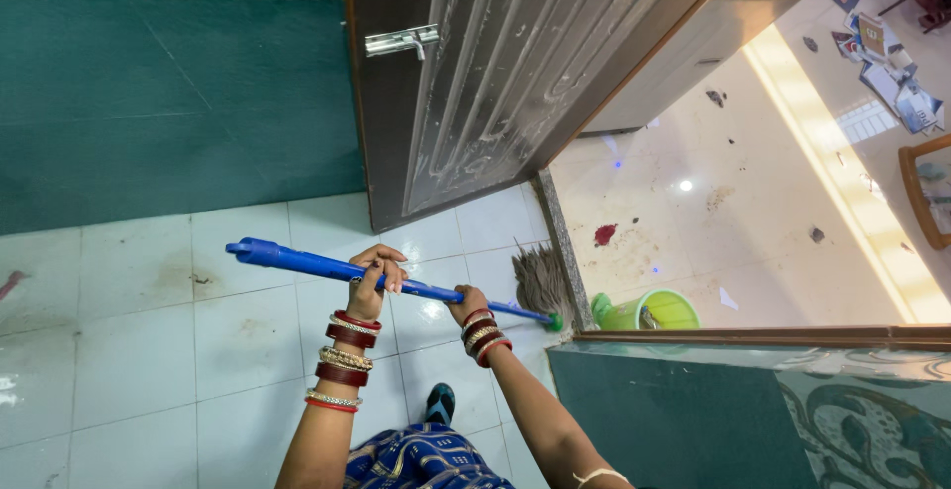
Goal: The person mops a tiled bathroom floor using a mop with a blue handle, navigating around a toilet, a pedestal sink, and a bucket.
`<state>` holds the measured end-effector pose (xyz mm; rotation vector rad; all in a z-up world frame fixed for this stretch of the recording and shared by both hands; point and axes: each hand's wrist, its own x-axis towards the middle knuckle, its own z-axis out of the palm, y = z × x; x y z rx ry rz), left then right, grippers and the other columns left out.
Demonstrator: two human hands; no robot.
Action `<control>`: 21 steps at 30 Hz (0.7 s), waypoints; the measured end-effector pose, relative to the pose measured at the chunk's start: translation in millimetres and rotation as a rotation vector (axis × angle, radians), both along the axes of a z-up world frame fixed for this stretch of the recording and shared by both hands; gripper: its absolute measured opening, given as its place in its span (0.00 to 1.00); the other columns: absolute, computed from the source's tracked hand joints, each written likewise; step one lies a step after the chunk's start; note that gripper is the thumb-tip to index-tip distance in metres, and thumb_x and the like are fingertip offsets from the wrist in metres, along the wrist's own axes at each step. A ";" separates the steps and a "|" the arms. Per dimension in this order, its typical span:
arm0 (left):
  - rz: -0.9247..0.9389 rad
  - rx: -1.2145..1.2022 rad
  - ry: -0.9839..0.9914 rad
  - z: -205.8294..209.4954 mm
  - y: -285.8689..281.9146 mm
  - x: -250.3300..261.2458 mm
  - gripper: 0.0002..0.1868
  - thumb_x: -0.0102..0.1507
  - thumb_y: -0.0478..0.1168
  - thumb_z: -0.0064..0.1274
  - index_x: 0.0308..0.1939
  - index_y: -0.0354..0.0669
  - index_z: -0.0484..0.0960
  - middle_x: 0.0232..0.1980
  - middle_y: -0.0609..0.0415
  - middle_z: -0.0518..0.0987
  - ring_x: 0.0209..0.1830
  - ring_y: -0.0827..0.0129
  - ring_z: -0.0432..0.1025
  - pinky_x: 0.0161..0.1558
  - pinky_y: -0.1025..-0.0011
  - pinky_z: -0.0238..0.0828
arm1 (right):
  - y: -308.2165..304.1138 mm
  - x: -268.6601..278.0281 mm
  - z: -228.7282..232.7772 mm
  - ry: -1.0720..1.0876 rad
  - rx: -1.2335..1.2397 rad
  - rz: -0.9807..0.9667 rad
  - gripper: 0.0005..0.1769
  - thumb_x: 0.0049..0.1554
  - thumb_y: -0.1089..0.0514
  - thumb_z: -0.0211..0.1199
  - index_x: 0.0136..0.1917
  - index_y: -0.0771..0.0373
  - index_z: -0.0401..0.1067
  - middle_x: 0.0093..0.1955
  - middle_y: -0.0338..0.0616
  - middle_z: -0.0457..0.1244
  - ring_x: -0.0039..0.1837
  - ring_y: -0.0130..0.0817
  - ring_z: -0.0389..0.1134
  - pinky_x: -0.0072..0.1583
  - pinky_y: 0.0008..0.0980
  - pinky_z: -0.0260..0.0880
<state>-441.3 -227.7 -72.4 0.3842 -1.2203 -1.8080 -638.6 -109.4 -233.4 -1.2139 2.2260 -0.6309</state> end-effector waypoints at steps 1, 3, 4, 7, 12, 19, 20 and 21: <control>-0.016 0.007 0.062 -2.6 -0.8 12.1 0.29 0.67 0.61 0.42 0.42 0.36 0.81 0.24 0.59 0.75 0.27 0.73 0.73 0.49 0.66 0.76 | 2.8 15.6 1.5 -0.007 0.028 -0.008 0.15 0.52 0.48 0.69 0.35 0.61 0.76 0.35 0.59 0.67 0.41 0.59 0.69 0.46 0.49 0.70; -0.045 0.032 0.116 -16.2 1.4 33.7 0.31 0.68 0.64 0.41 0.39 0.37 0.81 0.25 0.58 0.75 0.32 0.69 0.75 0.57 0.63 0.74 | 2.6 39.3 4.4 -0.005 0.028 0.000 0.13 0.52 0.49 0.68 0.36 0.60 0.77 0.35 0.58 0.67 0.40 0.58 0.69 0.45 0.49 0.69; -0.071 0.066 0.174 -26.0 -2.0 43.0 0.34 0.69 0.67 0.40 0.36 0.38 0.81 0.27 0.57 0.76 0.36 0.65 0.76 0.65 0.60 0.72 | 0.1 50.7 5.1 0.002 0.035 0.009 0.11 0.52 0.50 0.67 0.36 0.58 0.78 0.34 0.58 0.68 0.40 0.57 0.69 0.45 0.49 0.68; 0.085 0.155 0.265 -59.8 -6.2 90.5 0.27 0.77 0.56 0.49 0.31 0.39 0.78 0.25 0.60 0.71 0.24 0.75 0.63 0.50 0.64 0.72 | -16.2 90.7 0.3 -0.033 -0.126 0.053 0.13 0.57 0.50 0.62 0.37 0.59 0.76 0.32 0.58 0.66 0.37 0.58 0.68 0.43 0.48 0.68; 0.408 0.231 0.056 -51.3 -6.0 194.9 0.14 0.72 0.39 0.55 0.33 0.38 0.75 0.24 0.61 0.69 0.24 0.78 0.60 0.40 0.70 0.68 | -61.1 187.0 -4.5 -0.030 -0.102 0.222 0.22 0.60 0.45 0.63 0.33 0.63 0.73 0.29 0.60 0.62 0.36 0.61 0.64 0.42 0.49 0.65; 0.757 0.216 -0.007 8.3 16.8 337.7 0.08 0.71 0.35 0.50 0.45 0.32 0.80 0.23 0.63 0.69 0.21 0.82 0.58 0.37 0.72 0.69 | -118.0 333.0 9.8 -0.100 -0.224 0.456 0.19 0.58 0.48 0.65 0.34 0.63 0.73 0.30 0.57 0.64 0.35 0.57 0.66 0.43 0.48 0.66; 0.811 0.199 0.005 14.5 16.1 358.8 0.07 0.71 0.35 0.50 0.46 0.32 0.79 0.23 0.63 0.68 0.21 0.82 0.59 0.39 0.72 0.71 | -129.2 356.3 14.1 -0.113 -0.250 0.505 0.18 0.59 0.48 0.65 0.34 0.63 0.74 0.30 0.57 0.65 0.36 0.57 0.66 0.43 0.48 0.67; 0.867 0.190 0.010 22.2 21.4 382.6 0.07 0.71 0.35 0.50 0.47 0.33 0.79 0.23 0.64 0.68 0.21 0.82 0.59 0.41 0.71 0.72 | -133.0 383.7 18.0 -0.133 -0.267 0.553 0.17 0.59 0.49 0.66 0.35 0.63 0.75 0.31 0.58 0.65 0.37 0.57 0.67 0.44 0.48 0.67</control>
